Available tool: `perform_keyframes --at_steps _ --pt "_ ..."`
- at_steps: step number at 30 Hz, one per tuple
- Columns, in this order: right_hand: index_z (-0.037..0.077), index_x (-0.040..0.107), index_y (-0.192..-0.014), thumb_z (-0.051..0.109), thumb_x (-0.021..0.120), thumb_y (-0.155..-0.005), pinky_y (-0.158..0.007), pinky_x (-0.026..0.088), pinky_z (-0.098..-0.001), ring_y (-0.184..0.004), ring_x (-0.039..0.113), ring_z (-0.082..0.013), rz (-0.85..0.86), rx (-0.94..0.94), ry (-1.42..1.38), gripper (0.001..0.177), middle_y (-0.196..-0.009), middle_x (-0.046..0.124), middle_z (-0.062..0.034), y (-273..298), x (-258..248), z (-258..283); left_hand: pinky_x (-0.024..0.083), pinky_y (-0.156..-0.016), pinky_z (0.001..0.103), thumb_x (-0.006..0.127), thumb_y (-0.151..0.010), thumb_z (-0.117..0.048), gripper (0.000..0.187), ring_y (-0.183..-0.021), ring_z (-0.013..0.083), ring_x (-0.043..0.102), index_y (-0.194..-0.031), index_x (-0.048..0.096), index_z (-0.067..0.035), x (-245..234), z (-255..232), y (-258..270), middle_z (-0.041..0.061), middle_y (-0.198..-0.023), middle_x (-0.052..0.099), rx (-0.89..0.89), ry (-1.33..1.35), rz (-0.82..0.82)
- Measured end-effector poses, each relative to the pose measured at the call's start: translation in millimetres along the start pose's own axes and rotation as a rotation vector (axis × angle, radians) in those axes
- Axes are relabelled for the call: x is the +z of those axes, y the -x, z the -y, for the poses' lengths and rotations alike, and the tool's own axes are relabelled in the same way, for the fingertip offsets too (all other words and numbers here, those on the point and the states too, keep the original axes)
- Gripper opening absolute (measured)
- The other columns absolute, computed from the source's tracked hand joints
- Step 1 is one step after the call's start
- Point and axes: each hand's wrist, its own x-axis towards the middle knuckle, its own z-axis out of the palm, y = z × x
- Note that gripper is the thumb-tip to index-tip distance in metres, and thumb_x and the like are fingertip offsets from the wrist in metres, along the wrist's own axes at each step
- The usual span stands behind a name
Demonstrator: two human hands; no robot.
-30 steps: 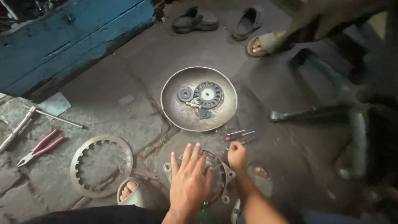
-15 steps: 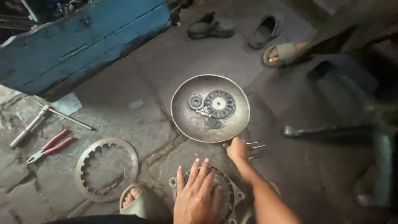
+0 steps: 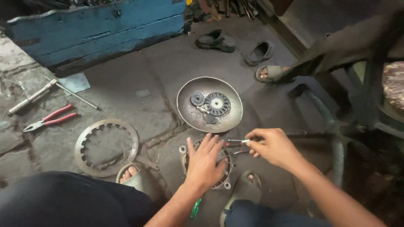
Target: The recorder uses a screwdriver and a socket wrench to disassemble and reassemble components of an automotive alternator.
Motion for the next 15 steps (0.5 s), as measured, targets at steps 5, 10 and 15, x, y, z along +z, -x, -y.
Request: perform_keyframes --at_steps 5,10,15 --pt "-0.005 0.077 -0.098 0.01 0.068 -0.09 -0.056 0.062 -0.0327 -0.063 0.073 -0.0138 0.068 0.046 -0.501 0.019 -0.075 0.076 -0.0078 31.2 3.6 7.6 0.036 -0.113 0.061 0.073 -0.085 -0.017 0.05 -0.112 0.0366 0.067 -0.131 0.064 0.001 -22.6 -26.6 -3.8 0.02 -0.109 0.072 0.214 0.299 0.071" --pt "-0.009 0.077 -0.097 0.014 0.071 -0.091 -0.054 0.062 -0.035 -0.061 0.071 -0.0178 0.115 -0.041 -0.62 0.025 -0.08 0.076 -0.015 10.8 7.7 15.5 0.057 -0.077 0.043 0.065 -0.09 -0.007 0.028 -0.092 0.0374 0.074 -0.118 0.07 -0.007 -10.8 -16.3 0.6 0.019 -0.1 0.075 0.03 0.465 -0.092" --pt "-0.003 0.076 -0.095 0.031 0.064 -0.1 -0.061 0.058 -0.0366 -0.064 0.071 -0.0221 -0.257 0.278 -0.286 0.036 -0.081 0.076 -0.0188 -37.9 16.9 -126.1 0.054 -0.076 0.048 0.064 -0.093 -0.009 0.018 -0.091 0.0417 0.069 -0.109 0.066 -0.003 8.5 1.0 2.6 0.021 -0.096 0.072 -0.06 0.467 -0.128"
